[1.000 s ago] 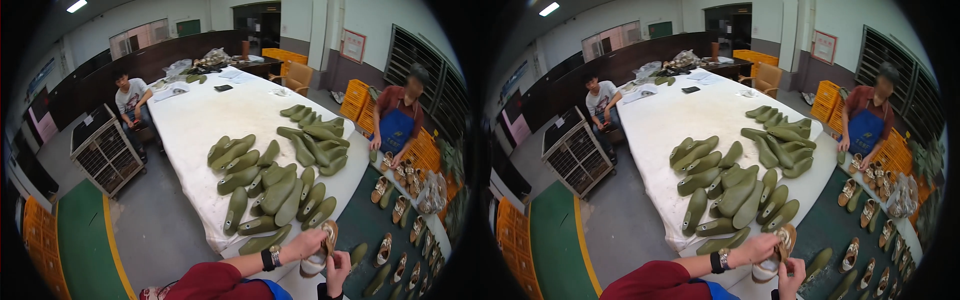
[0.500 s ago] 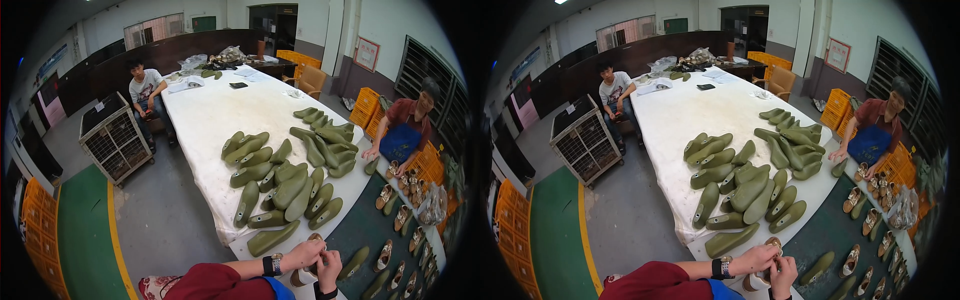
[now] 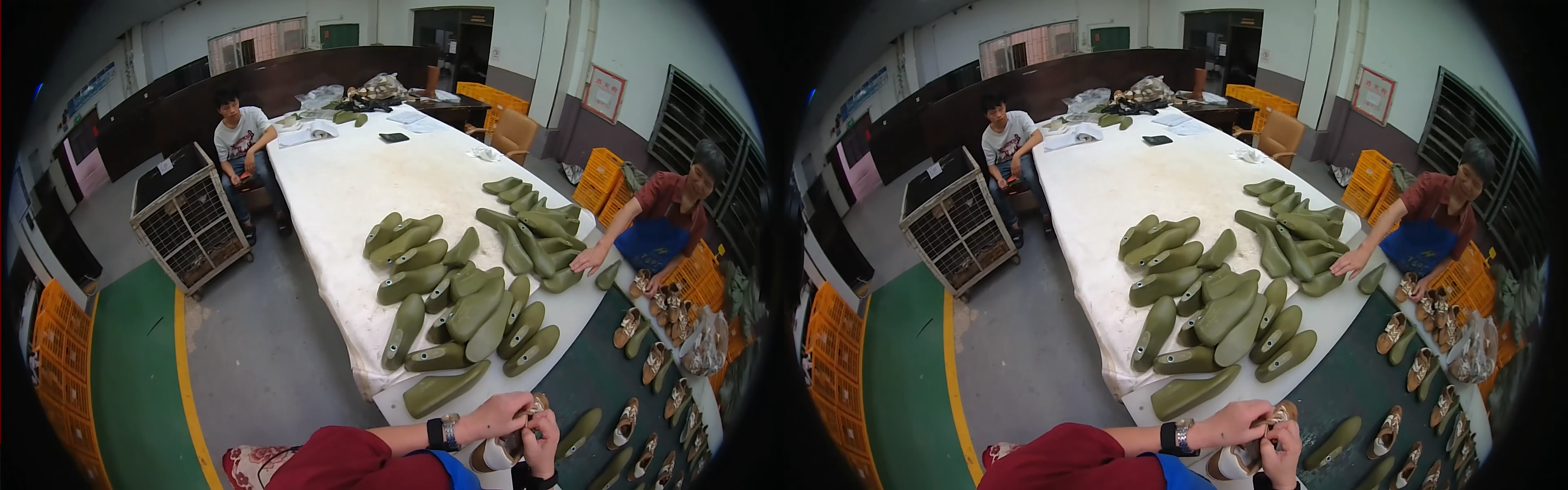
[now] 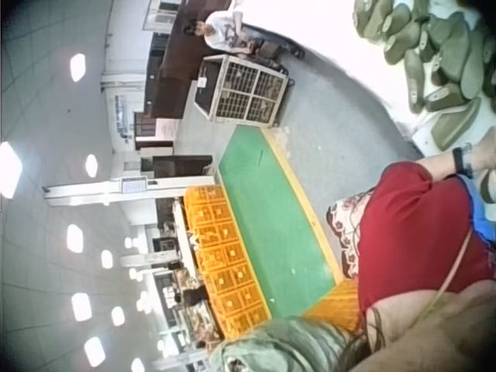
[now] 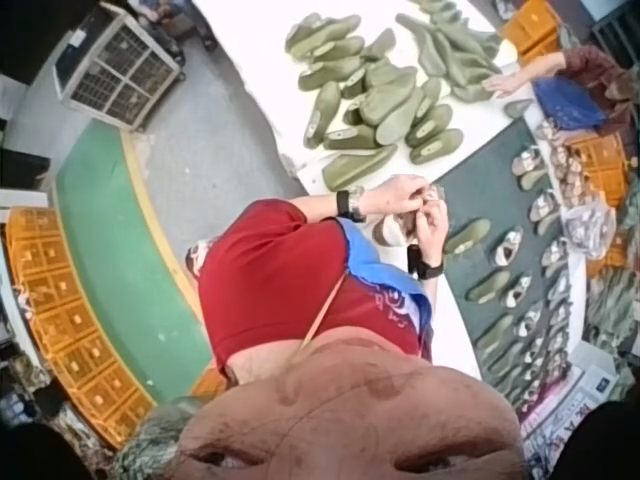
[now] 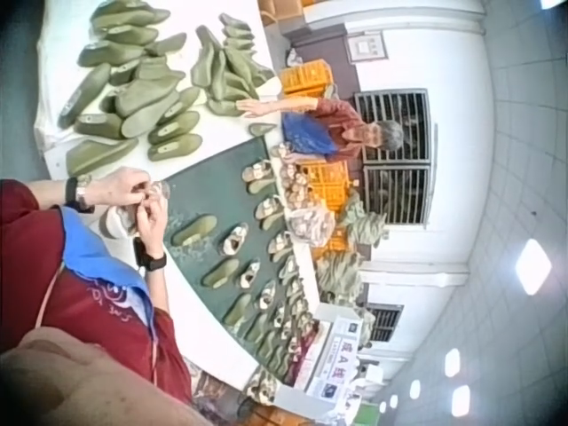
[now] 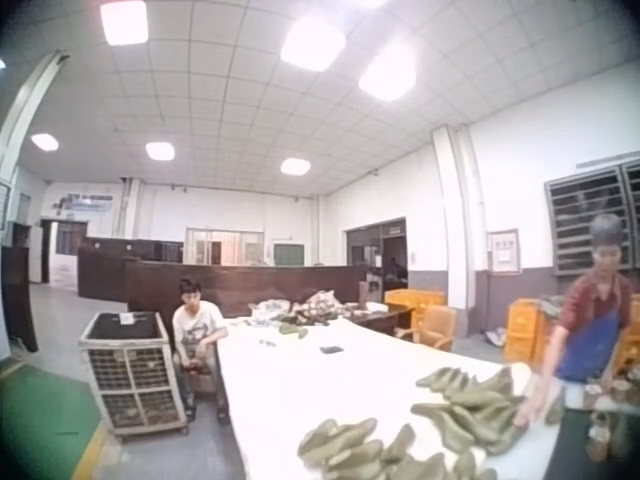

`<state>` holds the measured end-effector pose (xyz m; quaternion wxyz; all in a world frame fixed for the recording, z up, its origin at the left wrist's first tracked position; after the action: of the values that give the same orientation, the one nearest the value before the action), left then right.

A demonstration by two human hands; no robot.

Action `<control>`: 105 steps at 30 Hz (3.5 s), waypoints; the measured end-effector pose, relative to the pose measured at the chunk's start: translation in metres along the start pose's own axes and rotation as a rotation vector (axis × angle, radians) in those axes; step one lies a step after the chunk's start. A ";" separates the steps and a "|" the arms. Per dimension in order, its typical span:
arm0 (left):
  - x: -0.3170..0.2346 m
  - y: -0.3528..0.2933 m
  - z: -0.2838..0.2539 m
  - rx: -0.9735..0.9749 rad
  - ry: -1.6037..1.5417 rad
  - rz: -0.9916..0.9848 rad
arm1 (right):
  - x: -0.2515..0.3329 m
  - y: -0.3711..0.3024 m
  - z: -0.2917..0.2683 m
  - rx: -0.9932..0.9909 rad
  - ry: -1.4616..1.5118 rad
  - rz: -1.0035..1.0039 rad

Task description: Sorting shoe lasts and finished shoes on an assembly line.

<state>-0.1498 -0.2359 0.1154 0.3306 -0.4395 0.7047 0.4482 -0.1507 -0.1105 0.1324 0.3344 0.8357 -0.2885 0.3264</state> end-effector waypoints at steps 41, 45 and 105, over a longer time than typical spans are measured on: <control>0.033 0.009 0.110 0.795 0.324 0.259 | -0.238 -0.121 -0.129 -0.097 -0.431 0.837; -0.001 -0.029 0.135 1.279 0.173 0.366 | -0.133 -0.186 -0.068 -0.120 -0.138 0.749; -0.398 -0.453 0.366 2.009 0.385 1.651 | 1.003 -0.775 0.223 -2.656 -1.472 2.182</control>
<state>0.4490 0.1341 0.1642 0.0368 0.4977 0.8238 -0.2688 1.0934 -0.0691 0.4599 -0.1782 0.5112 0.7284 0.4199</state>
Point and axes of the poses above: each hand's wrist, its own y-axis towards the middle knuckle, its own z-axis out of the palm, x = y × z, the point moved 7 cm from there along y, towards the middle knuckle, and after that the axes turned 10 degrees about x, right-handed, at the moved point
